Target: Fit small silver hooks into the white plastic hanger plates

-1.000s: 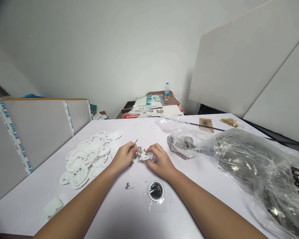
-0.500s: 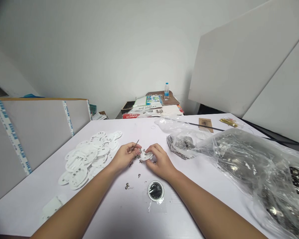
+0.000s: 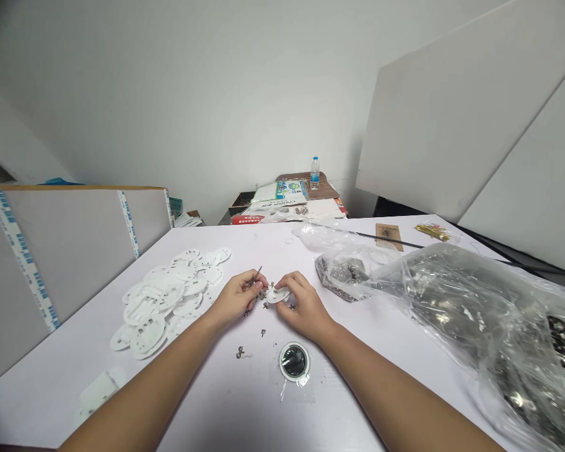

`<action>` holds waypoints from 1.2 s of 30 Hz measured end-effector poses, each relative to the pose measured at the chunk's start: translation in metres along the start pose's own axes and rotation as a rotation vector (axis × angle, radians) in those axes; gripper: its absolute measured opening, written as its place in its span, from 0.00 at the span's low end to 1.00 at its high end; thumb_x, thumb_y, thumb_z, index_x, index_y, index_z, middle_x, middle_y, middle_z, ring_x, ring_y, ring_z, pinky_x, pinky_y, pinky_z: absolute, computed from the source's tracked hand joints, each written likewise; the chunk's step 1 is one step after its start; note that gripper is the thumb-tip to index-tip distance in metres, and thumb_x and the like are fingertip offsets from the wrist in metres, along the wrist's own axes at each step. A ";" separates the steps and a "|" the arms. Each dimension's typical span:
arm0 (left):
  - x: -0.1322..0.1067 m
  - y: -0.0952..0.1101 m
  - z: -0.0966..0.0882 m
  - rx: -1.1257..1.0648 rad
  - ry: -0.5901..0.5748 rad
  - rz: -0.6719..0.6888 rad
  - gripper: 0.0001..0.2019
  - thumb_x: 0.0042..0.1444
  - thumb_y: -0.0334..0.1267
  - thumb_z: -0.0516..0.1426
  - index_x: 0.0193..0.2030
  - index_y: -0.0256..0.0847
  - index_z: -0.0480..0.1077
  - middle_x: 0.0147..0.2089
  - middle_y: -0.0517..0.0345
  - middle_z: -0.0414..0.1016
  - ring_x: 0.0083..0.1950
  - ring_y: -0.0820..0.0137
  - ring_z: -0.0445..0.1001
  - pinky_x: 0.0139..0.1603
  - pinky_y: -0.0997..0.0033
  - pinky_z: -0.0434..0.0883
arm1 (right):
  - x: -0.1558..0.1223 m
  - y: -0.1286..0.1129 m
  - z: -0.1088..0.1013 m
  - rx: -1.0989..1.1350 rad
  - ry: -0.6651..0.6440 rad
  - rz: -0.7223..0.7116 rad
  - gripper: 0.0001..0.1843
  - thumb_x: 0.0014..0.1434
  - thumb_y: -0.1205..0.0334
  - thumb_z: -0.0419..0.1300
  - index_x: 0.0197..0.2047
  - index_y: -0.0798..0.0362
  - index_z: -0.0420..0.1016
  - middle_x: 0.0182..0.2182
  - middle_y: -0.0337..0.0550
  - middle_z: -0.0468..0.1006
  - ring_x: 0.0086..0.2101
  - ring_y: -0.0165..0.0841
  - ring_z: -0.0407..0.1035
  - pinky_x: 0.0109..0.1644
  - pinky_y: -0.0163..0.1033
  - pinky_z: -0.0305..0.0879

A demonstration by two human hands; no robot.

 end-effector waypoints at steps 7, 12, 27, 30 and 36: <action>-0.001 0.005 0.001 0.017 -0.015 0.037 0.17 0.57 0.47 0.58 0.46 0.37 0.76 0.38 0.53 0.75 0.35 0.71 0.69 0.36 0.72 0.65 | 0.000 0.002 0.000 0.005 0.005 -0.002 0.19 0.52 0.75 0.58 0.46 0.49 0.70 0.43 0.44 0.70 0.45 0.38 0.67 0.49 0.44 0.65; -0.001 0.004 0.001 0.099 -0.016 0.042 0.19 0.59 0.48 0.56 0.47 0.37 0.78 0.41 0.50 0.75 0.39 0.68 0.71 0.39 0.70 0.67 | -0.001 0.002 0.000 0.001 0.007 -0.009 0.19 0.51 0.75 0.59 0.46 0.48 0.70 0.43 0.44 0.70 0.45 0.39 0.67 0.49 0.45 0.65; 0.001 -0.002 -0.003 0.193 0.091 0.050 0.09 0.54 0.41 0.60 0.38 0.39 0.76 0.36 0.56 0.78 0.37 0.69 0.73 0.40 0.70 0.68 | -0.001 0.000 0.001 -0.019 -0.003 -0.028 0.22 0.48 0.77 0.60 0.46 0.47 0.70 0.43 0.44 0.69 0.46 0.39 0.67 0.49 0.45 0.66; -0.001 0.003 0.001 0.262 0.089 0.092 0.07 0.55 0.39 0.58 0.36 0.40 0.76 0.36 0.57 0.78 0.37 0.69 0.72 0.41 0.70 0.67 | -0.001 0.000 0.002 -0.022 -0.003 -0.027 0.24 0.47 0.78 0.59 0.46 0.47 0.70 0.43 0.44 0.69 0.46 0.39 0.67 0.48 0.45 0.66; -0.003 0.005 0.004 0.354 0.124 0.102 0.07 0.56 0.38 0.57 0.36 0.41 0.77 0.37 0.57 0.78 0.37 0.68 0.72 0.40 0.69 0.67 | -0.001 0.000 0.002 -0.028 0.007 -0.038 0.22 0.47 0.78 0.59 0.45 0.47 0.70 0.43 0.45 0.70 0.45 0.40 0.67 0.47 0.45 0.67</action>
Point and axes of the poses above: each hand's wrist, its own x-axis towards the middle knuckle, its own z-axis out of the palm, y = z × x, the point moved 7 cm from there along x, towards the middle knuckle
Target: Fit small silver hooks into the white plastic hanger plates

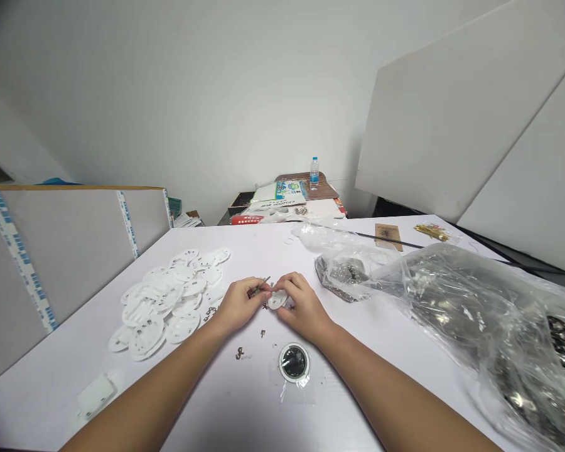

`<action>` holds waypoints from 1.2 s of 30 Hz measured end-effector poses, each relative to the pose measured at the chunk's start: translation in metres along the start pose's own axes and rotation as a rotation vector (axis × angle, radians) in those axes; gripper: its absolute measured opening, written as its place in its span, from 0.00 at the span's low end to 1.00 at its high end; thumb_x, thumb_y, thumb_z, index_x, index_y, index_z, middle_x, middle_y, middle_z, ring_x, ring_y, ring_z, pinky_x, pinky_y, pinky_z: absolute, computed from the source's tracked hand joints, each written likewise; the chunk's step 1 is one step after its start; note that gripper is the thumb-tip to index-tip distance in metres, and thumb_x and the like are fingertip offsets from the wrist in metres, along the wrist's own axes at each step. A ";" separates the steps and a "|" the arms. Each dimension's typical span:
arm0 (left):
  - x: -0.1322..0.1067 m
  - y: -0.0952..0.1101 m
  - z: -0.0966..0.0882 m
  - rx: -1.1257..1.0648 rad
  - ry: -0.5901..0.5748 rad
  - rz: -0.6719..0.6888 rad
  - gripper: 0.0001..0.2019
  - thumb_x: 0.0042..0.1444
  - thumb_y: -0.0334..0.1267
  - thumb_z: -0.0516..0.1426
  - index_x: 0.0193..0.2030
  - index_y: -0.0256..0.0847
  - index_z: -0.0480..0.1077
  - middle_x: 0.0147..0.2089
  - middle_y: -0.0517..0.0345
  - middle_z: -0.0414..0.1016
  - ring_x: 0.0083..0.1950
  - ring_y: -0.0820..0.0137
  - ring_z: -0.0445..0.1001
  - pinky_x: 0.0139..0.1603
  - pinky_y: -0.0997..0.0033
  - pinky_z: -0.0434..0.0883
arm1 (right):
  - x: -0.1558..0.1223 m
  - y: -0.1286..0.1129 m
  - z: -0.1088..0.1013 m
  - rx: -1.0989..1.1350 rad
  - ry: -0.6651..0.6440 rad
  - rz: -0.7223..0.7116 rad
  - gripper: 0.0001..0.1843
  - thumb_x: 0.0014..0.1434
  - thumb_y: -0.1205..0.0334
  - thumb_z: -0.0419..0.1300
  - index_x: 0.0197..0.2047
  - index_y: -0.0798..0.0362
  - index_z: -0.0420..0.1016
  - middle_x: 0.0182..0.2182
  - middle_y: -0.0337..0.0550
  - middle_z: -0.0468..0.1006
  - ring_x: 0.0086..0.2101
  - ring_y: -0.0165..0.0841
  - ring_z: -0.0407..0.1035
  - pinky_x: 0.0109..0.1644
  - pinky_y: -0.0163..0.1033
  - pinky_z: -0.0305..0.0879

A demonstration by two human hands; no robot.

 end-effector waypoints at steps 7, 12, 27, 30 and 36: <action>0.000 0.000 -0.003 0.047 -0.020 -0.008 0.08 0.56 0.40 0.57 0.37 0.42 0.77 0.35 0.59 0.78 0.33 0.70 0.71 0.36 0.71 0.65 | 0.000 -0.001 0.000 -0.007 -0.018 0.005 0.24 0.48 0.78 0.59 0.46 0.47 0.70 0.43 0.44 0.69 0.46 0.40 0.66 0.48 0.46 0.66; 0.000 -0.001 -0.003 0.051 -0.021 -0.024 0.08 0.56 0.41 0.56 0.36 0.42 0.76 0.35 0.59 0.78 0.34 0.70 0.71 0.36 0.71 0.65 | 0.000 -0.001 0.001 -0.007 -0.041 0.008 0.25 0.47 0.79 0.59 0.47 0.46 0.69 0.44 0.44 0.69 0.46 0.40 0.66 0.48 0.46 0.66; 0.000 -0.010 0.003 0.079 -0.100 -0.107 0.12 0.57 0.46 0.55 0.35 0.41 0.74 0.32 0.60 0.75 0.32 0.70 0.68 0.33 0.72 0.62 | -0.001 0.000 0.002 -0.016 -0.052 0.005 0.25 0.47 0.79 0.60 0.47 0.48 0.70 0.44 0.44 0.69 0.45 0.39 0.66 0.47 0.44 0.66; -0.001 -0.011 0.003 0.070 -0.103 -0.114 0.12 0.57 0.46 0.55 0.36 0.40 0.74 0.32 0.60 0.75 0.31 0.70 0.67 0.33 0.72 0.62 | 0.000 0.000 0.003 -0.009 -0.055 0.002 0.25 0.47 0.79 0.60 0.47 0.48 0.70 0.44 0.44 0.69 0.45 0.39 0.66 0.47 0.44 0.66; 0.000 -0.012 0.004 0.085 -0.122 -0.114 0.14 0.57 0.48 0.54 0.31 0.39 0.72 0.28 0.61 0.72 0.29 0.72 0.64 0.30 0.73 0.59 | 0.000 0.000 0.002 -0.008 -0.044 -0.009 0.25 0.47 0.79 0.60 0.47 0.47 0.70 0.43 0.44 0.69 0.45 0.40 0.66 0.47 0.45 0.66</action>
Point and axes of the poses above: each hand's wrist, its own x-axis towards the middle knuckle, its own z-axis out of the palm, y = z × x, the point moved 7 cm from there along x, towards the middle knuckle
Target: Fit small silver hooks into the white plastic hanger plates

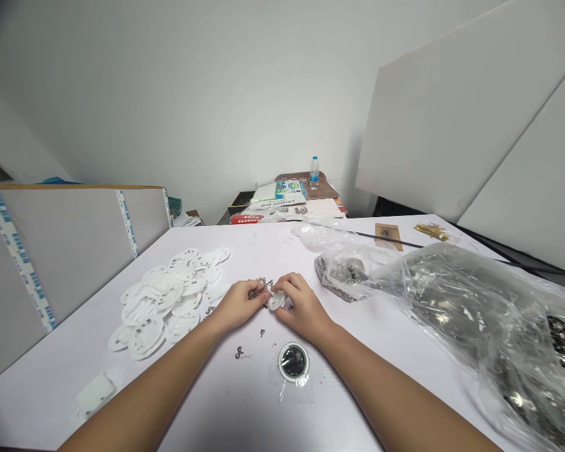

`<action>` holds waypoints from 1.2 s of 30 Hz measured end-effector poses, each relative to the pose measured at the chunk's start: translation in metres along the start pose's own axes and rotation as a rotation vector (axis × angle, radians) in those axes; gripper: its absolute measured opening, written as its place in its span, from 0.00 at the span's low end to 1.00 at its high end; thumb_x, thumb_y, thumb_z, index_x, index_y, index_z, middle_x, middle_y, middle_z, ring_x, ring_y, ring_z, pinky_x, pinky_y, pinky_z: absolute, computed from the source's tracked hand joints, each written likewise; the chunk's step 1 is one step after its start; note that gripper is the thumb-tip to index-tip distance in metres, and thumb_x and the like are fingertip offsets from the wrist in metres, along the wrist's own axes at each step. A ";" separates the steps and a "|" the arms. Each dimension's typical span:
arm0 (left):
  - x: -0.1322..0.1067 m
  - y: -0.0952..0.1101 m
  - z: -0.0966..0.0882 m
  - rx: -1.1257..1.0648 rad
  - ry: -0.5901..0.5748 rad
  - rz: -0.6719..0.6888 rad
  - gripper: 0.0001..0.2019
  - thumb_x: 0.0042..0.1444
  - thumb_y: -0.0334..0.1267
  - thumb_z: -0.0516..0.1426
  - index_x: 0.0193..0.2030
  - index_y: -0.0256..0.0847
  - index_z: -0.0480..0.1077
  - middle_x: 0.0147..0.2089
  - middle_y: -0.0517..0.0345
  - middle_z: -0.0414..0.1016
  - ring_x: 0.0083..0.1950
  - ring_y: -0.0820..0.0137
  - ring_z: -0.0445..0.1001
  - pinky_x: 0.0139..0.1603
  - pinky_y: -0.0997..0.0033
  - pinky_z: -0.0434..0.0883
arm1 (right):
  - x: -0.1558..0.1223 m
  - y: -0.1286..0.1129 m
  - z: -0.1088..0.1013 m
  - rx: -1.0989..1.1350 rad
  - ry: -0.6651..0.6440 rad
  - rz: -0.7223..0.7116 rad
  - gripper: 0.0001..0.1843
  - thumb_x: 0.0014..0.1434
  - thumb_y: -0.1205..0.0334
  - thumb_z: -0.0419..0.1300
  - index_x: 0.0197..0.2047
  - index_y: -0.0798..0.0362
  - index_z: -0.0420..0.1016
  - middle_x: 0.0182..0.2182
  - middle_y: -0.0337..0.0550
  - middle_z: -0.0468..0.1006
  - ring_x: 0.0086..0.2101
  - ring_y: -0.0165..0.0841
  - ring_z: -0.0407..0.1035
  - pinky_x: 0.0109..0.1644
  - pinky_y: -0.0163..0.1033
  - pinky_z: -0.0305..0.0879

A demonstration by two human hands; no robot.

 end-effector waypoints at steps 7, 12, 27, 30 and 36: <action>0.000 0.004 -0.003 -0.005 0.022 0.022 0.12 0.57 0.46 0.55 0.31 0.39 0.72 0.30 0.61 0.73 0.30 0.71 0.66 0.31 0.73 0.61 | 0.000 0.000 0.001 0.004 -0.013 0.003 0.26 0.46 0.80 0.59 0.47 0.48 0.70 0.43 0.45 0.69 0.45 0.40 0.66 0.48 0.45 0.66; -0.002 0.009 -0.006 0.045 0.061 0.040 0.11 0.56 0.43 0.55 0.29 0.39 0.71 0.28 0.61 0.73 0.29 0.72 0.66 0.30 0.73 0.60 | 0.000 -0.001 0.001 0.008 -0.021 0.004 0.26 0.47 0.79 0.59 0.47 0.47 0.70 0.43 0.44 0.69 0.45 0.39 0.66 0.47 0.44 0.67; 0.004 0.000 -0.001 -0.273 -0.030 0.013 0.10 0.51 0.43 0.60 0.31 0.36 0.71 0.29 0.60 0.71 0.31 0.73 0.65 0.33 0.74 0.61 | -0.002 -0.006 -0.004 0.006 0.067 -0.112 0.20 0.50 0.75 0.64 0.45 0.48 0.72 0.43 0.46 0.73 0.44 0.39 0.70 0.47 0.45 0.69; 0.002 0.001 -0.001 -0.293 -0.042 0.006 0.11 0.51 0.44 0.61 0.33 0.36 0.72 0.30 0.59 0.72 0.32 0.72 0.66 0.34 0.74 0.62 | -0.002 -0.005 -0.004 0.001 0.066 -0.112 0.20 0.49 0.75 0.63 0.45 0.49 0.72 0.43 0.46 0.72 0.44 0.39 0.70 0.47 0.44 0.69; -0.002 0.007 -0.005 -0.185 -0.040 0.008 0.13 0.53 0.45 0.58 0.34 0.36 0.74 0.30 0.57 0.72 0.31 0.72 0.66 0.33 0.73 0.62 | -0.002 -0.004 -0.004 -0.004 0.057 -0.109 0.21 0.49 0.76 0.62 0.46 0.49 0.72 0.43 0.46 0.72 0.44 0.39 0.69 0.47 0.45 0.69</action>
Point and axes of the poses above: each hand's wrist, its own x-axis towards the middle knuckle, its own z-axis out of the palm, y = z × x, the point moved 7 cm from there along x, towards the middle knuckle
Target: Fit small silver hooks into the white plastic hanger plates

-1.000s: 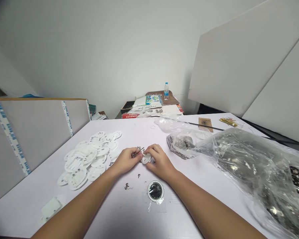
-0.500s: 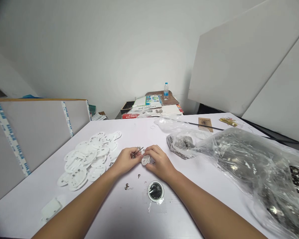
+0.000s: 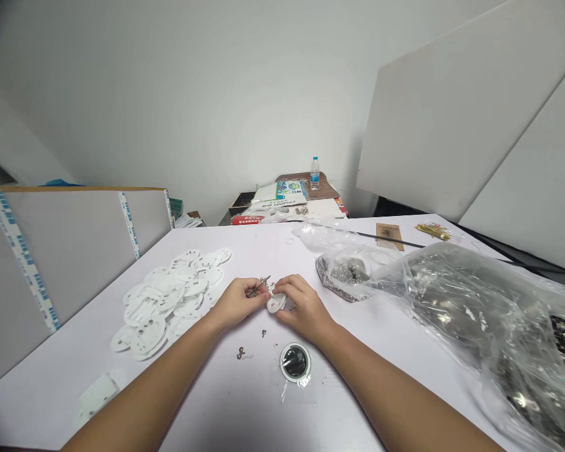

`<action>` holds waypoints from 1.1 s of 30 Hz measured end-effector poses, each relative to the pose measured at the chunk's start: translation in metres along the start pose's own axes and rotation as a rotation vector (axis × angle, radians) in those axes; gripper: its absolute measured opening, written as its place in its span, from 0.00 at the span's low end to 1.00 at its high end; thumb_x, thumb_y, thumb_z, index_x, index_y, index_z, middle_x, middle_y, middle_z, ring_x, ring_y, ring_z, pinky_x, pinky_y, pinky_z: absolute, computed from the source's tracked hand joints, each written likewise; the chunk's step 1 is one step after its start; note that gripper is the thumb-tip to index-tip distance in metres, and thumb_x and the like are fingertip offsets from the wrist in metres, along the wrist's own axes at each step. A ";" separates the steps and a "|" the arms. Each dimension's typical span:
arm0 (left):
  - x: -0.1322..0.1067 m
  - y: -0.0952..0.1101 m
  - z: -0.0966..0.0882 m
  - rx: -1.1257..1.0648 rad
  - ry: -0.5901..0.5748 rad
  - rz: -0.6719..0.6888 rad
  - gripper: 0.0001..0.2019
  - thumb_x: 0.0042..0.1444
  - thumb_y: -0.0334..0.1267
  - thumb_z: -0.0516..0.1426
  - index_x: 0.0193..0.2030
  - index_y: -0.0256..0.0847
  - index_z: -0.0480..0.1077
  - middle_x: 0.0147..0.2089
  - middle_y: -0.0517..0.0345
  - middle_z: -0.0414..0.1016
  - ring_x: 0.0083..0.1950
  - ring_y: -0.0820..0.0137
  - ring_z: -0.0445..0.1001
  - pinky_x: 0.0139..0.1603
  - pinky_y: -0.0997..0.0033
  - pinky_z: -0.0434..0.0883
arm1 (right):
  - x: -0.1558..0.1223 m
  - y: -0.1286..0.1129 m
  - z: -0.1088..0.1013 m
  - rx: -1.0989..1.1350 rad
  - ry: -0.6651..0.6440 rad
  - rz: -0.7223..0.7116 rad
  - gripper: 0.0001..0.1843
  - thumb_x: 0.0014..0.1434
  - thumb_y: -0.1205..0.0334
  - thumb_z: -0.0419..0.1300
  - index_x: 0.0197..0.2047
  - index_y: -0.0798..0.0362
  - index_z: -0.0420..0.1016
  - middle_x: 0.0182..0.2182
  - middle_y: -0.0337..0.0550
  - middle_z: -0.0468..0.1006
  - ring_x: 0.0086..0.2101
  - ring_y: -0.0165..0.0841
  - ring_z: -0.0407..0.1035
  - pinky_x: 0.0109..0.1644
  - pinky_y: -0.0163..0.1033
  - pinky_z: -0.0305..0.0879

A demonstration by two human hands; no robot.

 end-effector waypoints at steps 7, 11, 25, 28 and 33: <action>-0.001 0.005 -0.002 0.043 -0.050 0.068 0.11 0.55 0.43 0.56 0.35 0.37 0.73 0.32 0.58 0.72 0.33 0.70 0.67 0.37 0.71 0.63 | 0.000 0.000 -0.001 0.001 0.004 0.003 0.21 0.49 0.76 0.62 0.46 0.48 0.72 0.43 0.46 0.73 0.44 0.39 0.70 0.46 0.45 0.70; -0.002 0.008 -0.003 0.034 -0.087 0.116 0.09 0.55 0.41 0.57 0.35 0.38 0.73 0.33 0.58 0.73 0.35 0.71 0.66 0.39 0.72 0.63 | 0.000 -0.002 -0.001 0.020 -0.009 -0.009 0.21 0.49 0.75 0.63 0.46 0.48 0.72 0.43 0.46 0.73 0.43 0.39 0.70 0.45 0.44 0.70; -0.004 -0.014 0.005 -0.433 -0.313 -0.210 0.19 0.48 0.46 0.66 0.39 0.36 0.69 0.27 0.64 0.65 0.20 0.82 0.53 0.18 0.78 0.47 | 0.003 -0.012 -0.008 0.096 0.038 -0.050 0.20 0.49 0.73 0.64 0.45 0.49 0.74 0.41 0.47 0.74 0.42 0.38 0.71 0.44 0.44 0.71; -0.006 -0.014 0.009 -0.562 -0.393 -0.247 0.18 0.49 0.46 0.66 0.38 0.36 0.66 0.28 0.64 0.67 0.17 0.85 0.49 0.17 0.77 0.42 | 0.003 -0.013 -0.010 0.098 0.061 -0.047 0.19 0.49 0.73 0.65 0.44 0.49 0.74 0.42 0.47 0.74 0.42 0.39 0.72 0.45 0.44 0.70; -0.010 -0.011 0.015 -0.733 -0.467 -0.269 0.15 0.51 0.41 0.65 0.35 0.37 0.63 0.28 0.63 0.69 0.15 0.87 0.48 0.18 0.79 0.43 | 0.002 -0.017 -0.012 0.098 0.081 -0.046 0.16 0.50 0.72 0.65 0.43 0.49 0.74 0.42 0.48 0.74 0.42 0.39 0.72 0.45 0.45 0.71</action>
Point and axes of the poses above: each hand's wrist, its own x-axis towards the middle knuckle, its own z-axis out of the palm, y = z × x, the point moved 7 cm from there along x, towards the middle knuckle
